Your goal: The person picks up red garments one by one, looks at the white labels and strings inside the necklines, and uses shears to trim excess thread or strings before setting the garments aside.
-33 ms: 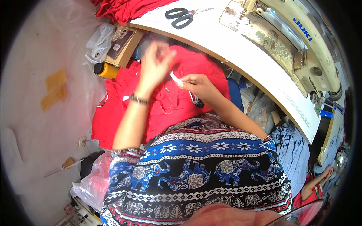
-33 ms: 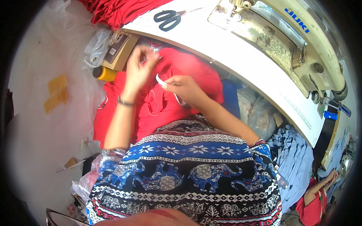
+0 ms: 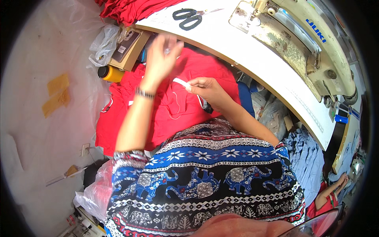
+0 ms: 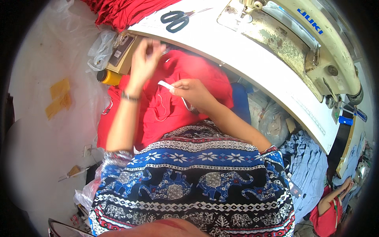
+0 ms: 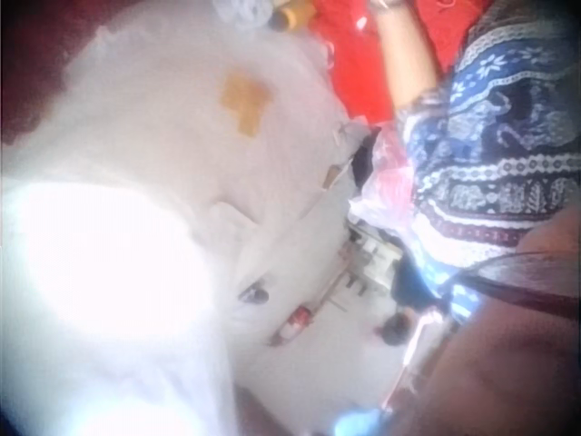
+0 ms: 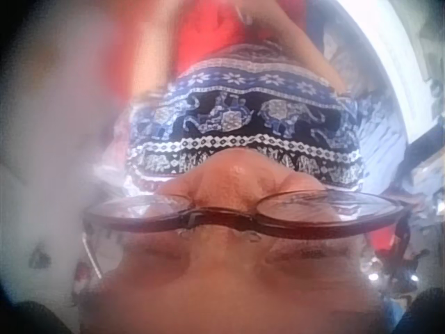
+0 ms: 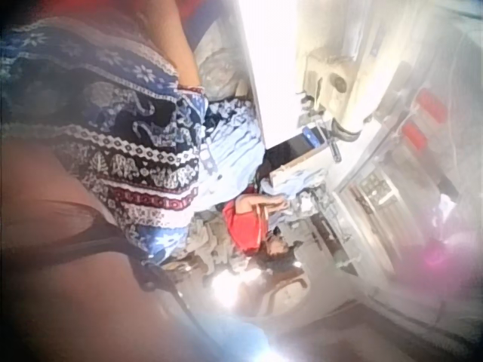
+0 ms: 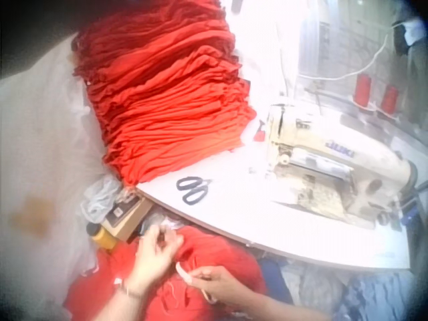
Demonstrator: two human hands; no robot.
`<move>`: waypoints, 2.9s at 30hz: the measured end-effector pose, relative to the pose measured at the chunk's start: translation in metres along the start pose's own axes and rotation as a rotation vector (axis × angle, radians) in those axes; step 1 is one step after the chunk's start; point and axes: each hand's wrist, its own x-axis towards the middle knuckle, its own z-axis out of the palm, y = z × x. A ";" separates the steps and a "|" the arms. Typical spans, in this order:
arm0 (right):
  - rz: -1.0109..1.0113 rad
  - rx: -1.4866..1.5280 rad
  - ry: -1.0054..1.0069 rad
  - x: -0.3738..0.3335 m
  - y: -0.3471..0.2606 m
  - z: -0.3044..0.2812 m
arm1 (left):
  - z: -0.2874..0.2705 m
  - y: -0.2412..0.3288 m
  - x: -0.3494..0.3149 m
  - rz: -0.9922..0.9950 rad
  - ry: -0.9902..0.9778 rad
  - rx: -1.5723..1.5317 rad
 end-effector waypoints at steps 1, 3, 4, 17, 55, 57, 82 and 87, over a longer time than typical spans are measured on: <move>0.024 0.027 -0.001 0.000 -0.002 0.001 | 0.005 -0.008 0.027 0.112 0.076 0.056; 0.061 0.083 0.005 0.000 -0.002 0.004 | 0.018 -0.025 0.081 0.230 0.121 0.178; 0.074 0.113 0.018 0.001 0.003 0.004 | 0.026 -0.032 0.101 0.238 0.087 0.241; 0.078 0.372 0.008 -0.002 0.007 -0.002 | -0.039 -0.018 0.109 0.014 -0.681 0.827; -0.077 0.194 0.076 0.002 0.008 0.012 | -0.098 0.012 -0.109 -0.184 -0.598 0.079; -0.098 0.203 0.145 0.000 0.009 0.008 | -0.091 0.000 -0.079 -0.128 -0.500 0.099; -0.532 -0.754 -0.022 0.012 0.039 -0.043 | -0.083 -0.029 -0.123 0.139 -0.798 0.378; -0.540 -0.721 0.419 0.031 -0.011 -0.045 | -0.131 -0.060 -0.137 -0.427 -0.251 -0.113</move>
